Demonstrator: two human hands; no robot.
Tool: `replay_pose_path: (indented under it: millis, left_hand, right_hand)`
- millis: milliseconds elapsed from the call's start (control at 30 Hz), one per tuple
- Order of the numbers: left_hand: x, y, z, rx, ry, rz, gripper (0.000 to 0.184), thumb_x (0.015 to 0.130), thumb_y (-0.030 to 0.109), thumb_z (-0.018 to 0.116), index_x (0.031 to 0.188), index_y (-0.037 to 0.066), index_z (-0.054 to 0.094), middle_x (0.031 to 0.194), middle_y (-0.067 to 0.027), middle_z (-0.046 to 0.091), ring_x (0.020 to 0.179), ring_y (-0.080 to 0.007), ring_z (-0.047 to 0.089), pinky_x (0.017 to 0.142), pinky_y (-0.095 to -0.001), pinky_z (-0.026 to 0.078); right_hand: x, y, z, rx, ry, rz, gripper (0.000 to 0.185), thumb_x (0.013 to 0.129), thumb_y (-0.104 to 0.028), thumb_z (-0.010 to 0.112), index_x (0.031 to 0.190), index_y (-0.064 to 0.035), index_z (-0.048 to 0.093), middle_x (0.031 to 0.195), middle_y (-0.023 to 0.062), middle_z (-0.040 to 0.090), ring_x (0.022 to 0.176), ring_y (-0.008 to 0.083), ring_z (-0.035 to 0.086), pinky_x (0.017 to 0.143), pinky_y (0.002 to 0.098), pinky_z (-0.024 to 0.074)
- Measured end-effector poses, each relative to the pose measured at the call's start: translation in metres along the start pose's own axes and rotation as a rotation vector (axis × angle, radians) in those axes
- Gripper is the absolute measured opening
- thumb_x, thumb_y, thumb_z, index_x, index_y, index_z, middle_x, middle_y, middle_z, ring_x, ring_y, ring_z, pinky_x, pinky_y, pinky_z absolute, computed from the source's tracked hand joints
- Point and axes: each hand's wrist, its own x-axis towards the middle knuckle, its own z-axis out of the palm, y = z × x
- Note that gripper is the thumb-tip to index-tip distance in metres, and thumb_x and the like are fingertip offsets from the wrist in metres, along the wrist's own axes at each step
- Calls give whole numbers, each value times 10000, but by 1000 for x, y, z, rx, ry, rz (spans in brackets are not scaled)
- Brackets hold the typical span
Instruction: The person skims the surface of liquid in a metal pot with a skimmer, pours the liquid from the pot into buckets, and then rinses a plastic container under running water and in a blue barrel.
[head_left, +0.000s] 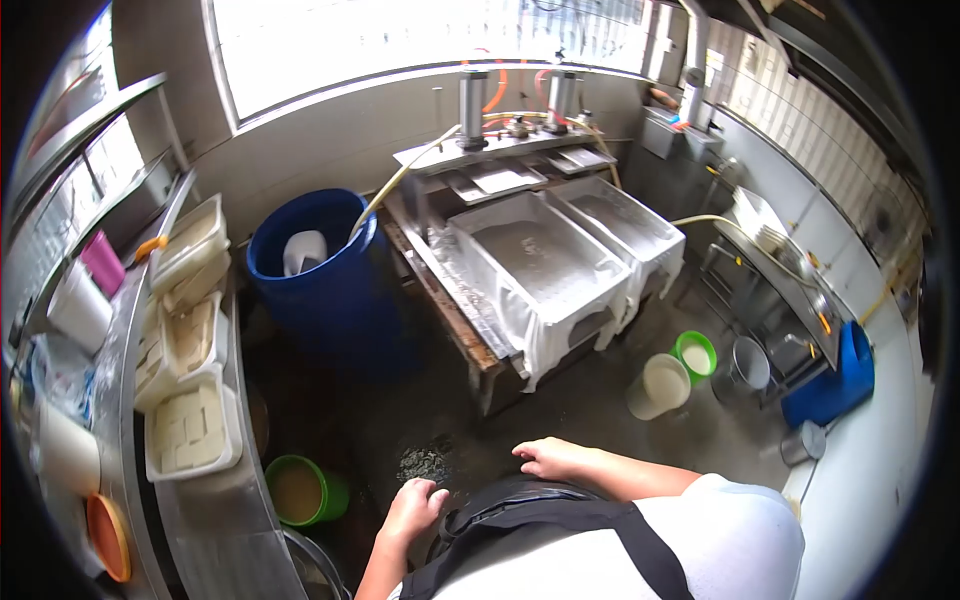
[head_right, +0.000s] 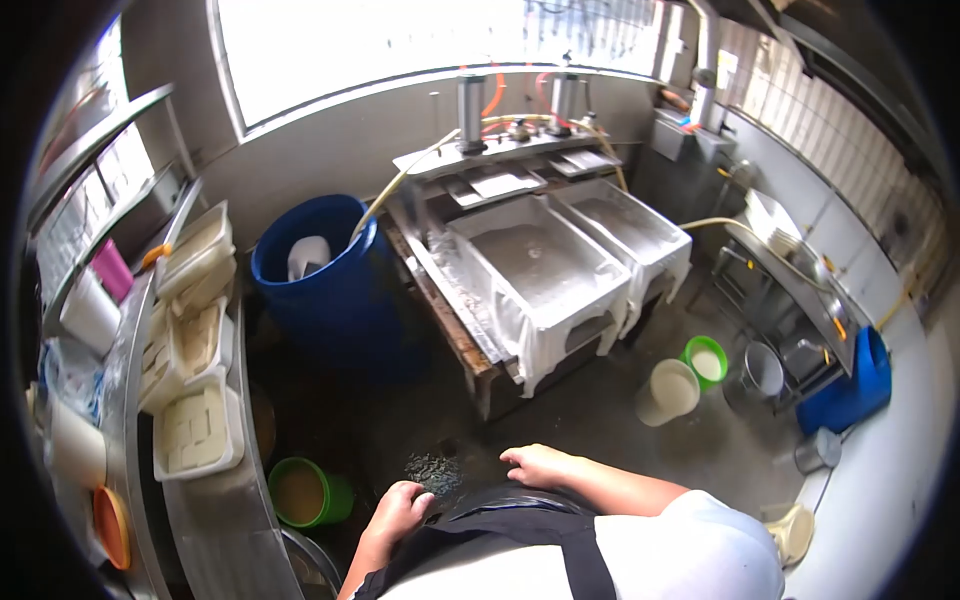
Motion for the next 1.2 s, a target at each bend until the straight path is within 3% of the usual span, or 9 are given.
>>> replay_pose_path:
  millis: [200,333,467,600,633,667,833,1067,1200]
  left_hand:
    - [14,28,10,2,-44,-38,345,925,283,688,1101,-10,726,1146,-251,691,1101,-389,656,957,-458,526]
    - [14,42,34,27,333,65,43,853,20,582,857,0,544,878,-207,610,814,-410,613,766,-494,508]
    - [10,103,44,-155,453,-216,178,867,7,619,790,21,459,654,-124,498,607,-268,511,620,-438,469]
    - [11,158,60,-79,103,-248,251,867,161,776,842,-1,585,820,-175,643,760,-286,633,737,-417,526]
    - [17,150,68,244,103,172,338,855,255,818,973,-21,663,1101,-243,670,1017,-359,661,904,-430,523]
    - [10,157,85,319,158,5,364,868,253,804,1059,-33,682,1306,-272,601,1205,-412,587,1028,-456,474]
    - [30,219,106,-35,-94,-424,329,904,130,742,1180,-32,669,1134,-229,716,1023,-333,713,908,-391,554]
    - [45,195,131,-107,-160,-252,338,890,-73,571,1206,12,658,952,-104,770,906,-158,715,829,-283,558]
    - [65,207,115,356,-213,63,259,904,138,732,1127,7,713,1084,-197,728,1057,-334,692,929,-410,546]
  right_hand:
    - [-18,33,-6,0,27,47,436,972,-355,634,1293,-62,659,1190,209,720,1130,384,683,983,465,539]
    - [-30,52,-22,15,16,-48,400,943,-343,650,1217,-55,694,1146,211,728,1101,397,689,947,480,551]
    - [-44,90,-50,114,-67,-102,373,932,-263,684,1234,-45,687,1103,190,738,1047,360,705,914,442,551]
    - [-95,124,-69,-372,77,-22,538,874,-233,738,1374,-93,598,1213,154,708,1106,336,678,951,437,528]
    - [-91,141,-72,-305,-96,87,582,885,-264,728,1426,-112,577,1267,183,677,1162,353,659,992,460,516]
    - [-94,158,-76,-81,-182,142,572,913,-289,695,1434,-90,567,1290,206,669,1207,376,637,1031,480,503]
    - [-127,218,-78,45,-172,114,541,948,-330,656,1388,-25,582,1291,231,671,1219,397,627,1025,487,511]
    - [-147,247,-72,114,-94,117,535,956,-368,650,1362,-22,596,1245,235,687,1191,404,639,1014,484,515]
    - [-151,241,-63,260,55,130,545,965,-359,643,1371,1,587,1255,232,687,1190,382,648,1015,451,518]
